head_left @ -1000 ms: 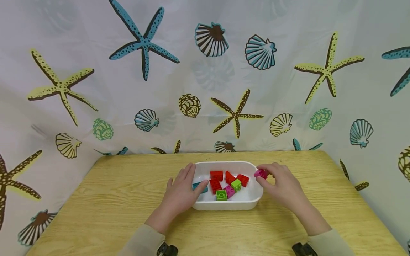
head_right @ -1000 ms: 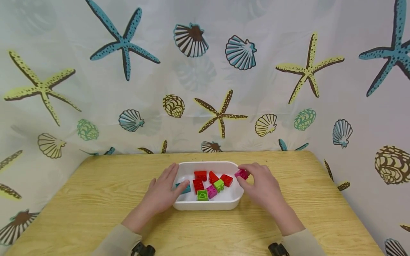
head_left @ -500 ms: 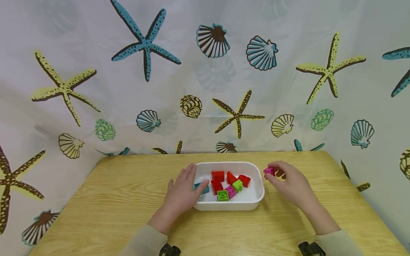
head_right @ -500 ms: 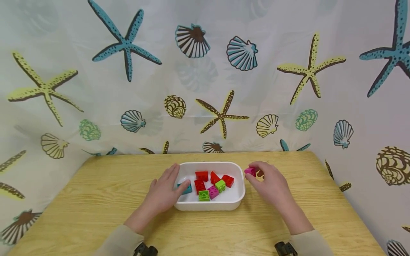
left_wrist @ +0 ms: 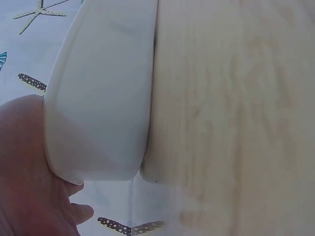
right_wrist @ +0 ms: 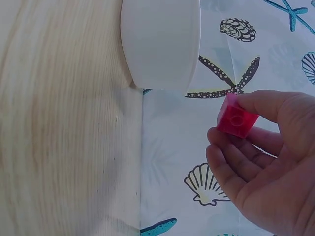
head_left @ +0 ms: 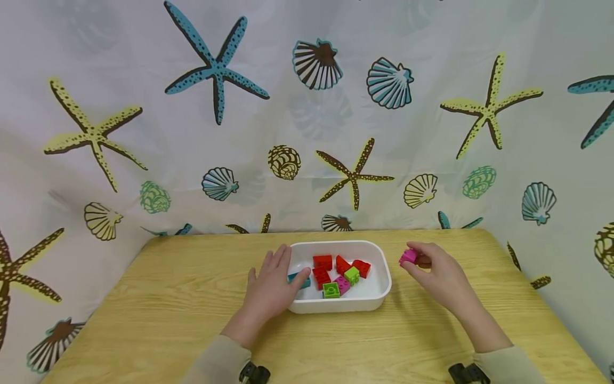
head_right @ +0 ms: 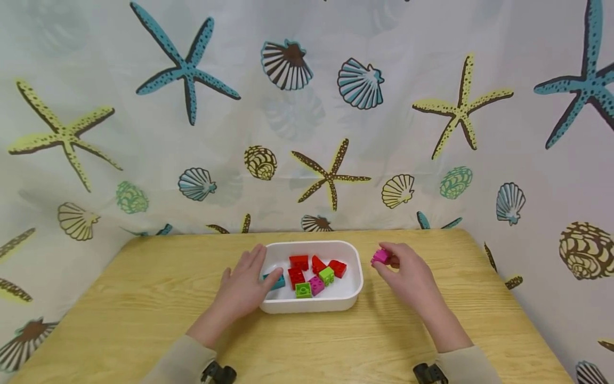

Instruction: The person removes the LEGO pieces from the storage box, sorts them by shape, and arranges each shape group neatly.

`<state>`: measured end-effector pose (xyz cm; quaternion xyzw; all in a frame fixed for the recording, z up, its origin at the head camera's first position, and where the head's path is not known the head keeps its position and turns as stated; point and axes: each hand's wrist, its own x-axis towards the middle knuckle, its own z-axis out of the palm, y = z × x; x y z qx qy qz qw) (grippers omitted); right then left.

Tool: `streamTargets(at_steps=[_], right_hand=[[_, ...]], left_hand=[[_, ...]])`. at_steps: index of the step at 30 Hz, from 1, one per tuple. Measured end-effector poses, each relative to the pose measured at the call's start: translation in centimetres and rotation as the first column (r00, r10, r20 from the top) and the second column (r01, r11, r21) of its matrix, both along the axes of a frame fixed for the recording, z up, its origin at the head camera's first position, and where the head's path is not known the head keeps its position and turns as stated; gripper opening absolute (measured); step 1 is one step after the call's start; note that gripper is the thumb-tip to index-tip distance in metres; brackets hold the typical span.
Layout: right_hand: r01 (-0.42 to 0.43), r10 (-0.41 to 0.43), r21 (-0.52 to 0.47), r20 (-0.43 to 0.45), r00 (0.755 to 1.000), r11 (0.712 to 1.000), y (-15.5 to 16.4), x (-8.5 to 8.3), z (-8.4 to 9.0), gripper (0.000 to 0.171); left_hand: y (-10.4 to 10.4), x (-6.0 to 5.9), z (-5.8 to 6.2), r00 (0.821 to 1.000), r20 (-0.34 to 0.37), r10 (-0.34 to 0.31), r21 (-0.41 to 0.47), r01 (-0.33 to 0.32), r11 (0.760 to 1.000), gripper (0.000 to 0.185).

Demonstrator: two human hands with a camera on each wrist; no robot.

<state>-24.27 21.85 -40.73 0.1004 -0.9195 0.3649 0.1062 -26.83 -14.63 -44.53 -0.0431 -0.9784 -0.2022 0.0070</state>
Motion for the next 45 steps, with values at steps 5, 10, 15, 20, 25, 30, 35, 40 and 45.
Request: streamTargets(at_steps=[5,10,15,20,25,30,35,40,45], right_hand=[[-0.013,0.014,-0.050,0.023,1.000,0.999,0.4,0.0,-0.2,0.049],[-0.018,0.026,-0.106,0.074,0.997,0.994,1.0,0.0,-0.5,0.046],[-0.018,0.025,-0.081,0.095,0.995,0.997,1.8,0.0,-0.8,0.044],[-0.031,0.039,-0.068,0.113,0.993,0.997,2.7,0.0,-1.4,0.040],[-0.048,0.055,-0.058,0.110,0.992,0.997,3.6,0.1,-2.0,0.036],[-0.069,0.074,-0.041,0.134,0.988,0.997,4.4,0.2,-2.4,0.034],[-0.092,0.099,-0.041,0.203,0.974,0.995,4.9,0.5,-2.9,0.035],[-0.107,0.116,-0.053,0.222,0.968,0.993,4.9,1.0,-3.5,0.028],[-0.140,0.151,-0.061,0.234,0.960,0.988,4.8,1.4,-3.8,0.029]], left_hand=[[-0.3,-0.1,-0.1,1.000,0.002,-0.012,0.000,0.012,1.000,0.094],[-0.3,-0.3,-0.2,1.000,0.005,-0.012,0.007,0.012,1.000,0.095],[-0.4,-0.4,-0.2,1.000,0.013,-0.011,0.014,0.010,1.000,0.095],[-0.4,-0.5,-0.1,1.000,0.013,-0.009,0.013,0.009,1.000,0.094],[-0.4,-0.6,-0.2,1.000,0.007,-0.017,0.017,0.017,1.000,0.093],[-0.3,-0.8,-0.4,1.000,0.004,-0.016,0.019,0.016,1.000,0.092],[-0.3,-1.2,-0.4,1.000,0.012,-0.009,0.031,0.008,0.999,0.091],[-0.3,-1.4,-0.2,1.000,0.017,-0.006,0.025,0.005,1.000,0.091],[-0.1,-1.8,-0.2,1.000,0.020,-0.005,0.027,0.005,1.000,0.091]])
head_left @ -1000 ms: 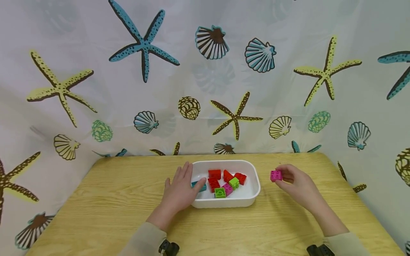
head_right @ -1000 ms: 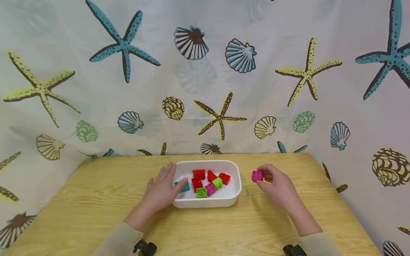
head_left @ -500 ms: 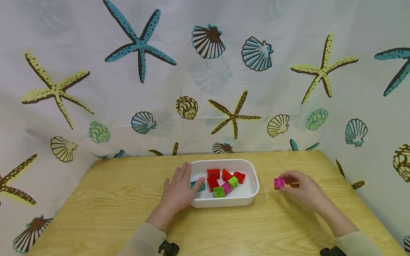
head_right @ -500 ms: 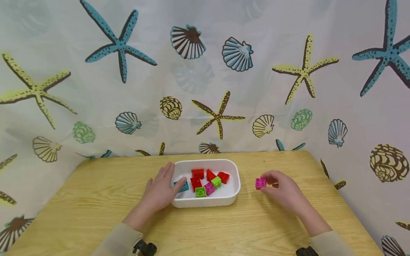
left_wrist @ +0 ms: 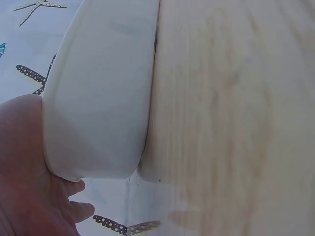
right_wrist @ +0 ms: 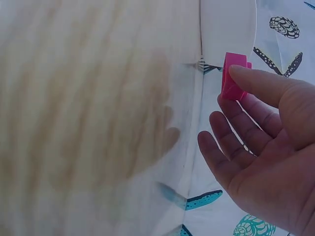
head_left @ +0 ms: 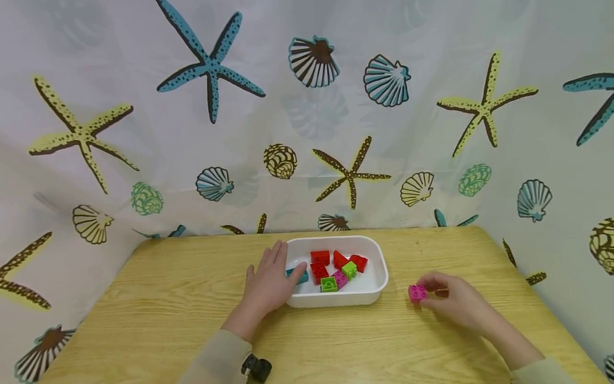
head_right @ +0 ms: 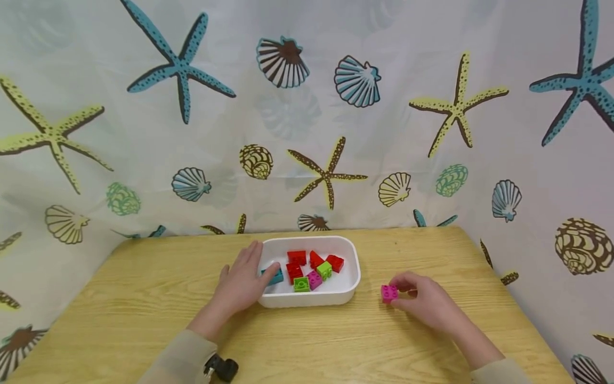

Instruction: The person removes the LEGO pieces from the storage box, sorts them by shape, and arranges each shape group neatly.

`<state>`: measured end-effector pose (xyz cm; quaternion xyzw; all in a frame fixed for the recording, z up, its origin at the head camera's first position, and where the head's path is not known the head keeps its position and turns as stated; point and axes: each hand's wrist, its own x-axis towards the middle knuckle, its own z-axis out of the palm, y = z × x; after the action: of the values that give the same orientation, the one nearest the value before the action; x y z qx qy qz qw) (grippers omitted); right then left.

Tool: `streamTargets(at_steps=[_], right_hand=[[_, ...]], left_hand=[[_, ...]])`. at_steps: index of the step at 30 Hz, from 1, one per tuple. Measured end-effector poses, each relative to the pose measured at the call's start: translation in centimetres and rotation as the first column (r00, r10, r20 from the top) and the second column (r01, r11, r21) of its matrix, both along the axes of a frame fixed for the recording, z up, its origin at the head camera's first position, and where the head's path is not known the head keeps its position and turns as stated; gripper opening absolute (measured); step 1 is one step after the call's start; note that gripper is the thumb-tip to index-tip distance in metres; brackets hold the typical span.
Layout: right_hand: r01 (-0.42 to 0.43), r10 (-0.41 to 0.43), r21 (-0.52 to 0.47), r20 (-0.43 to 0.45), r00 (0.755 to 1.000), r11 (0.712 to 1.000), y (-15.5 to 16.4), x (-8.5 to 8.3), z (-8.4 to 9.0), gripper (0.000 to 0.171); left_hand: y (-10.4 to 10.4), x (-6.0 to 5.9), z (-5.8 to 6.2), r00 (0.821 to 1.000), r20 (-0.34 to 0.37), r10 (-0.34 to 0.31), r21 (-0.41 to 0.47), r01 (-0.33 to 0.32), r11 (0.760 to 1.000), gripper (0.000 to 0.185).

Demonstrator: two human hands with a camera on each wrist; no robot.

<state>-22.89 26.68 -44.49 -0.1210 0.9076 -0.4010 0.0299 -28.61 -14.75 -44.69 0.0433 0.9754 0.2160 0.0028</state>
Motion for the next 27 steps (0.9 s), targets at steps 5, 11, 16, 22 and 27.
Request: streamTargets(at_steps=[5,11,16,22,27], right_hand=[[-0.033,0.033,-0.007,0.030,0.999,0.999,-0.3,0.1,-0.1,0.031],[-0.058,0.055,0.051,0.046,0.997,0.997,-1.0,0.2,-0.3,0.034],[-0.087,0.085,0.065,0.034,0.996,0.994,-1.5,0.2,-0.5,0.033],[-0.123,0.120,0.086,0.032,0.992,0.989,-1.6,0.1,-0.8,0.030],[-0.161,0.158,0.069,0.051,0.986,0.985,-1.5,0.1,-0.9,0.029]], left_hand=[[0.1,-0.3,0.0,1.000,0.005,0.011,0.000,-0.011,1.000,0.091],[0.2,-0.5,-0.1,1.000,0.007,0.011,0.000,-0.011,1.000,0.091],[0.2,-0.4,-0.1,1.000,0.016,0.012,0.011,-0.012,1.000,0.091],[0.2,-0.3,0.0,1.000,0.012,0.008,0.022,-0.008,1.000,0.091],[0.3,-0.4,0.0,1.000,0.001,-0.003,0.026,0.003,1.000,0.091]])
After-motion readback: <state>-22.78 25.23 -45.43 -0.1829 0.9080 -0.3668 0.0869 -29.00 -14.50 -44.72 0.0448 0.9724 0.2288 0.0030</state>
